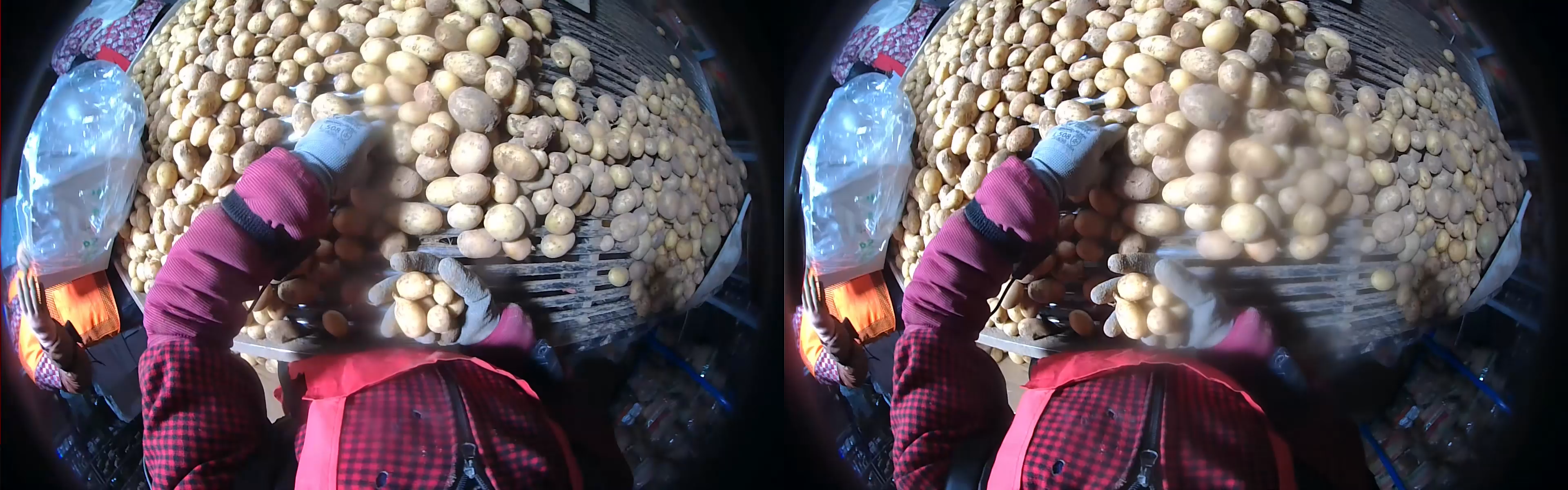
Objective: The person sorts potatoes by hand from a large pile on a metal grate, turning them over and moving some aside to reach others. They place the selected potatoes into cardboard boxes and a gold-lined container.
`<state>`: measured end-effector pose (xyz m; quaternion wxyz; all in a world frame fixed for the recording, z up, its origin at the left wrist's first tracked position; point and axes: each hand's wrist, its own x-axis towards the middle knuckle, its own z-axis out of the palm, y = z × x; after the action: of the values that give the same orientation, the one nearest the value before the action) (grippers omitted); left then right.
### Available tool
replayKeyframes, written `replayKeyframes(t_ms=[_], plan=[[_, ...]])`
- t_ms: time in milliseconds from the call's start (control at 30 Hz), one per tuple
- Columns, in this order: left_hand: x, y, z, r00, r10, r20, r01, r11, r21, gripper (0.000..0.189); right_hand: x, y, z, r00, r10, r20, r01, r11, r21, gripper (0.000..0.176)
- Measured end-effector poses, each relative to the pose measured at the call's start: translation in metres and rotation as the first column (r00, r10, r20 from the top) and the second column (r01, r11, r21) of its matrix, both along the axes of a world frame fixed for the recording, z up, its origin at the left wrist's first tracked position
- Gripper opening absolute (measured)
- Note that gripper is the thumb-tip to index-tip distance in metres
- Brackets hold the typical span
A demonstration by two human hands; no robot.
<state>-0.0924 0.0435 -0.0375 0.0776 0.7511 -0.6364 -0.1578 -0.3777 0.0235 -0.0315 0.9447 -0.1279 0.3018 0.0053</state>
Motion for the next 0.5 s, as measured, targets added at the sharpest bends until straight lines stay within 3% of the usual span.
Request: replayKeyframes(t_ms=[133, 233, 300, 367, 400, 433, 500], plan=[[-0.007, 0.010, 0.014, 0.993, 0.086, -0.081, -0.083, 0.996, 0.033, 0.025, -0.002, -0.005, 0.003, 0.999, -0.002, 0.033, 0.003, 1.000, -0.019, 0.068], [0.015, 0.046, 0.014, 0.973, 0.232, 0.002, -0.232, 0.970, 0.069, 0.026, -0.013, -0.013, 0.010, 0.998, 0.000, 0.068, 0.002, 0.999, -0.034, 0.069], [0.028, 0.081, 0.039, 0.951, 0.310, 0.007, -0.307, 0.941, 0.144, 0.022, -0.018, -0.016, 0.010, 0.996, -0.009, 0.084, 0.013, 0.999, -0.046, 0.069], [0.039, 0.109, 0.039, 0.950, 0.263, 0.170, -0.275, 0.960, 0.049, 0.022, -0.019, -0.017, 0.008, 0.995, -0.019, 0.101, 0.025, 0.998, -0.060, 0.069], [0.044, 0.114, 0.040, 0.945, 0.271, 0.183, -0.290, 0.953, 0.086, 0.026, -0.020, -0.018, 0.006, 0.994, -0.020, 0.105, 0.026, 0.998, -0.062, 0.069], [0.044, 0.124, 0.049, 0.961, 0.263, 0.084, -0.262, 0.965, -0.032, 0.026, -0.020, -0.016, 0.004, 0.994, -0.019, 0.109, 0.026, 0.998, -0.061, 0.070], [0.032, 0.129, 0.059, 0.929, 0.368, 0.036, -0.363, 0.927, -0.100, 0.026, -0.017, -0.016, 0.003, 0.993, -0.019, 0.113, 0.026, 0.998, -0.062, 0.070]])
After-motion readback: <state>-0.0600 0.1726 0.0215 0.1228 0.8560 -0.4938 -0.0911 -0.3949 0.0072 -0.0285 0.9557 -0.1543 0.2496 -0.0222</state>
